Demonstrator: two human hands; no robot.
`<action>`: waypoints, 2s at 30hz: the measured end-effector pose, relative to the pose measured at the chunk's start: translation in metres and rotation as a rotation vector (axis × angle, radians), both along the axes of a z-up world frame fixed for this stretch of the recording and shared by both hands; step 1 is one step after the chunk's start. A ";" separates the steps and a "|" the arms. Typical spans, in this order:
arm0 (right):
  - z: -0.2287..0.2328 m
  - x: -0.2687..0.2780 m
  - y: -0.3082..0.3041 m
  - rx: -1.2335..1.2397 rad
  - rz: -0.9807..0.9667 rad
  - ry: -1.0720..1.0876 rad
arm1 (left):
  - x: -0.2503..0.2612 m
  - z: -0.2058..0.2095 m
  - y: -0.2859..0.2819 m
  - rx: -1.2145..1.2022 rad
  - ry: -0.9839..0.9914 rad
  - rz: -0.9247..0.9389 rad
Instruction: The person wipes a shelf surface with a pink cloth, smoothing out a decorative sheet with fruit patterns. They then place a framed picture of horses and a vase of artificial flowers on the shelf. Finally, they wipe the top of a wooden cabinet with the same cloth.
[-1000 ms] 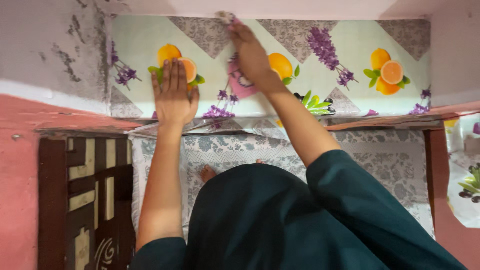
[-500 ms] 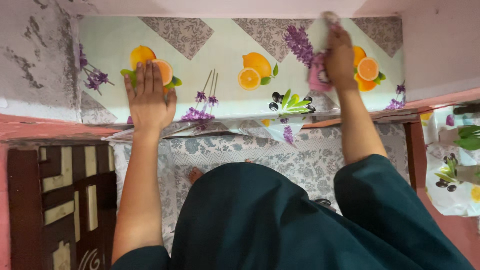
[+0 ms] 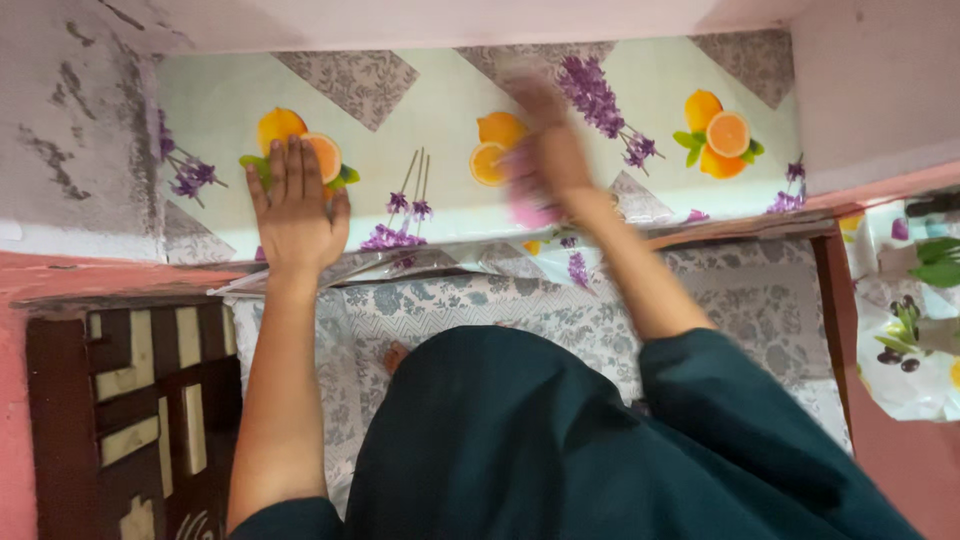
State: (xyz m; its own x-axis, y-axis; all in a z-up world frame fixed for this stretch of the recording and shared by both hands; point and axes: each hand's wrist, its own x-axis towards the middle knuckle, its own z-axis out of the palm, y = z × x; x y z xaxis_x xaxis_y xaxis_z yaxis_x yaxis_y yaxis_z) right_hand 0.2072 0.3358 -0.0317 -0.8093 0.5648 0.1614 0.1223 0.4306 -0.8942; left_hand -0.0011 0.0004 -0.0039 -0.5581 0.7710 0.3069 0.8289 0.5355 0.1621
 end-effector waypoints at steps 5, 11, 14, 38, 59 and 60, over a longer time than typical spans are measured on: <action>0.033 -0.074 -0.171 0.723 0.414 0.041 | 0.000 0.000 -0.001 0.013 -0.017 -0.007; 0.016 -0.055 -0.121 0.701 0.232 -0.009 | 0.000 0.000 -0.004 0.025 -0.013 -0.025; 0.019 -0.005 -0.060 0.625 0.098 -0.065 | -0.001 0.000 -0.001 0.015 -0.014 -0.017; 0.003 -0.065 -0.180 0.682 0.211 -0.001 | -0.004 -0.004 -0.002 -0.007 -0.068 -0.021; 0.021 0.164 0.039 0.716 -0.285 -0.151 | -0.004 -0.001 -0.003 -0.030 -0.074 -0.077; 0.018 0.178 0.053 0.710 -0.299 -0.153 | -0.005 -0.001 -0.002 -0.057 -0.042 -0.076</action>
State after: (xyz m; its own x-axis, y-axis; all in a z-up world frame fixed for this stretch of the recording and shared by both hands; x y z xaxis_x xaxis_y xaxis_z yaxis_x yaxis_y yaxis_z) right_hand 0.3852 0.3889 -0.0134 -0.6814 0.5656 0.4645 0.4226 0.8222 -0.3812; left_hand -0.0063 -0.0021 -0.0053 -0.5092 0.8268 0.2389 0.8603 0.4810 0.1688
